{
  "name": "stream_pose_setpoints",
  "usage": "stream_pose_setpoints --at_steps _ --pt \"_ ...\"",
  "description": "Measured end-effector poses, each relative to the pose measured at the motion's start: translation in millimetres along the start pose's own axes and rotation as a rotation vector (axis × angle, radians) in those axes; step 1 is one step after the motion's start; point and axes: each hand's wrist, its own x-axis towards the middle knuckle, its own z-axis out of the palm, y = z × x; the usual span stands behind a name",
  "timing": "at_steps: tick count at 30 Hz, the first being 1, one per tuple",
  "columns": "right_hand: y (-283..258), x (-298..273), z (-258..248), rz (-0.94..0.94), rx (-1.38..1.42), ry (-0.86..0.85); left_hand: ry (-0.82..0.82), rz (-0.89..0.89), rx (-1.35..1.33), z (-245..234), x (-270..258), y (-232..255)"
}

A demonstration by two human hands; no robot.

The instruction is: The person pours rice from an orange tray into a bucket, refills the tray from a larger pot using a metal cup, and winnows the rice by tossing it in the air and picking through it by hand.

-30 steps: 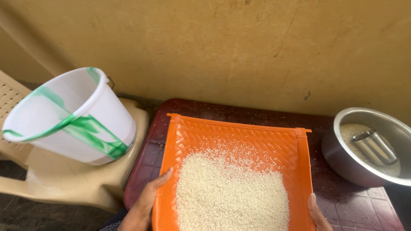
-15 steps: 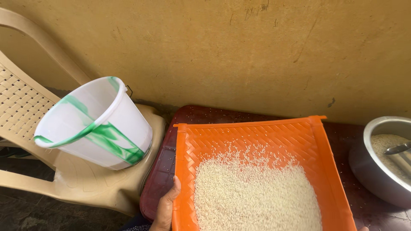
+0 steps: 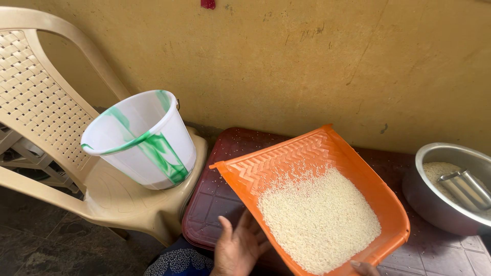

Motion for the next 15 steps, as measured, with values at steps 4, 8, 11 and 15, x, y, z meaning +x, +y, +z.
stream_pose_setpoints --at_steps 4,8,11,15 --pt "0 22 -23 0.013 -0.032 0.017 -0.023 0.055 0.124 -6 -3 52" --pt "-24 52 -48 0.054 -0.117 -0.004 0.367 -0.104 0.278 -29 6 76" --pt "-56 74 -45 0.042 -0.071 -0.27 0.363 -0.299 0.467 -39 25 66" --pt "-84 79 -4 -0.041 0.073 -0.399 0.362 -0.368 0.399 -38 36 28"
